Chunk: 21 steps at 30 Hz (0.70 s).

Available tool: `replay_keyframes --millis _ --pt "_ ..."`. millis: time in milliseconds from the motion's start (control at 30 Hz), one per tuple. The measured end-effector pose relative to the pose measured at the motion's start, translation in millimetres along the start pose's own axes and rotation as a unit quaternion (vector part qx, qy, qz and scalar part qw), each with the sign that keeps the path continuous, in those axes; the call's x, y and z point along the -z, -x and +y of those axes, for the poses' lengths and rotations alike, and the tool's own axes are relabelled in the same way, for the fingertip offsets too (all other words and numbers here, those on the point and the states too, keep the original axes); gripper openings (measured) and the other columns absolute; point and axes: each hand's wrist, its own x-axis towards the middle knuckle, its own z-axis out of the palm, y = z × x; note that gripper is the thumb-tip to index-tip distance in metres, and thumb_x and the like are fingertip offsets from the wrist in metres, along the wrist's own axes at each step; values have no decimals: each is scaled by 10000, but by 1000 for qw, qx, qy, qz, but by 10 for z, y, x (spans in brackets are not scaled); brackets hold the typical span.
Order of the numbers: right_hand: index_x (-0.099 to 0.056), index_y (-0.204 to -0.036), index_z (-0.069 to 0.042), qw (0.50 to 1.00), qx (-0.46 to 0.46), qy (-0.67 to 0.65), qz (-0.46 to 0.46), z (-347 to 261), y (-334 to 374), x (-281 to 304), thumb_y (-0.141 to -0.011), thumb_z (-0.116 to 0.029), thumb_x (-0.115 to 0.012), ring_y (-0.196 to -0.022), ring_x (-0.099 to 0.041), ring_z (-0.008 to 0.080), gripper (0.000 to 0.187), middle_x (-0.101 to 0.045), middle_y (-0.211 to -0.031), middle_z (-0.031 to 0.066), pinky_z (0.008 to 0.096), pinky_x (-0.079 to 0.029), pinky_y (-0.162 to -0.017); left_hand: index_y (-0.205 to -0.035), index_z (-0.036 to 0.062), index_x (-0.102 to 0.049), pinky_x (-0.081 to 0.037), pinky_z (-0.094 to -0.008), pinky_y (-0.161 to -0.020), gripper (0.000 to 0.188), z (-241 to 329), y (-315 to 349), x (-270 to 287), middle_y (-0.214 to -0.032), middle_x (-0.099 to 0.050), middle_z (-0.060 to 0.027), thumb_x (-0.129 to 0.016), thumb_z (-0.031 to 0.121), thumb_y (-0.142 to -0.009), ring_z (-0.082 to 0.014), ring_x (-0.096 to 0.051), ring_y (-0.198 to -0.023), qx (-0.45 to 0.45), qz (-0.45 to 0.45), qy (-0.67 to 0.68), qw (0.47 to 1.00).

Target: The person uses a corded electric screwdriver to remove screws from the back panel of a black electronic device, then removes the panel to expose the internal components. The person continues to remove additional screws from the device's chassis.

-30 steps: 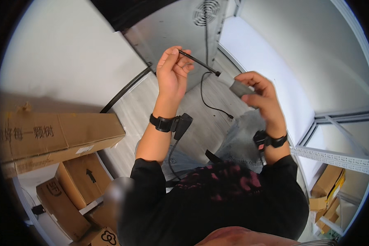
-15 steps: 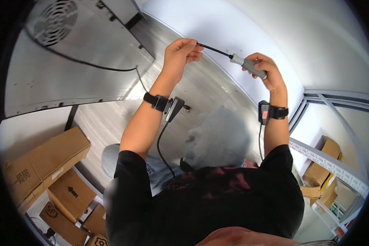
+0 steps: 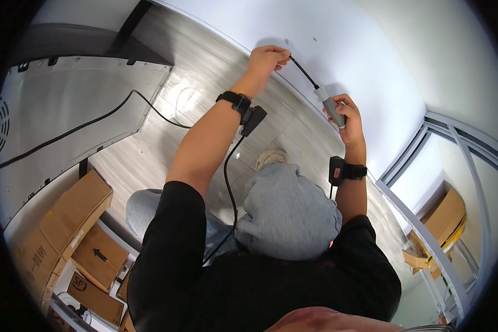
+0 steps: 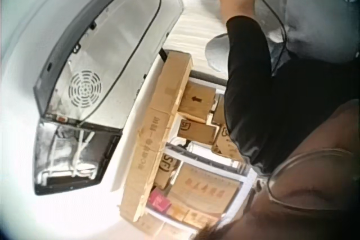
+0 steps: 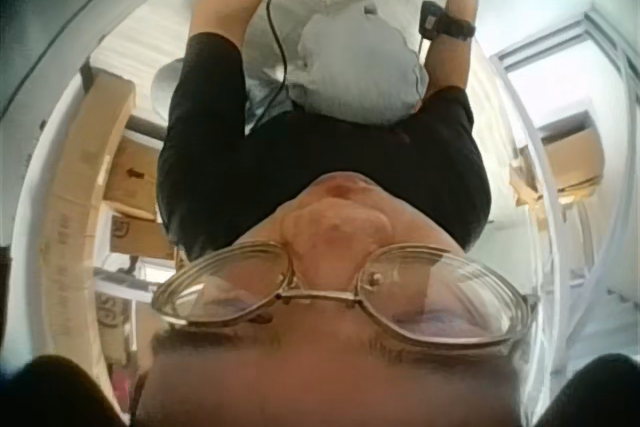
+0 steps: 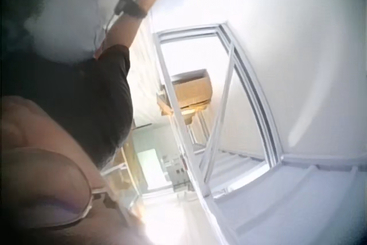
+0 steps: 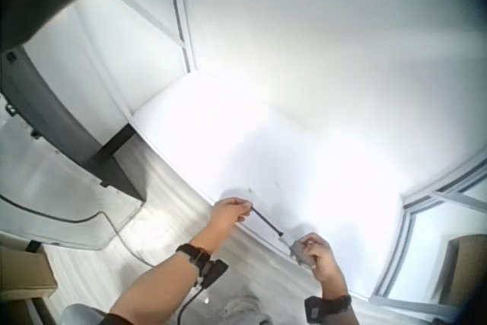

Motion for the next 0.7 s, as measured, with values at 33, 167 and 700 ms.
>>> replay_keyframes --millis 33,167,700 --pt "-555 -979 -8 1000 4 0 3 9 -4 33 -710 -124 -497 -679 -559 163 298 -633 -820 142 257 -435 -565 -843 26 -645 -471 -258 -683 102 -18 -55 -35 -798 -655 -44 -642 127 -828 -120 -598 -728 -1 -1 -6 1000" --pt "-555 -984 -6 997 33 63 27 -44 -44 117 -719 -109 -484 -672 -553 157 292 -633 -819 139 258 -432 -571 -889 24 -661 -462 -238 -601 131 -64 -326 18 -810 -647 -29 -674 137 -822 -103 -567 -661 18 41 64 997" --pt "-533 -1032 -1 994 55 -22 96 150 -143 -8 -771 -81 -453 -690 -542 167 284 -625 -870 165 277 -432 -590 -803 124 -718 -481 -341 -617 75 -378 -447 -187 -754 -653 -22 -693 176 -755 -218 -600 -721 -288 172 -366 868"
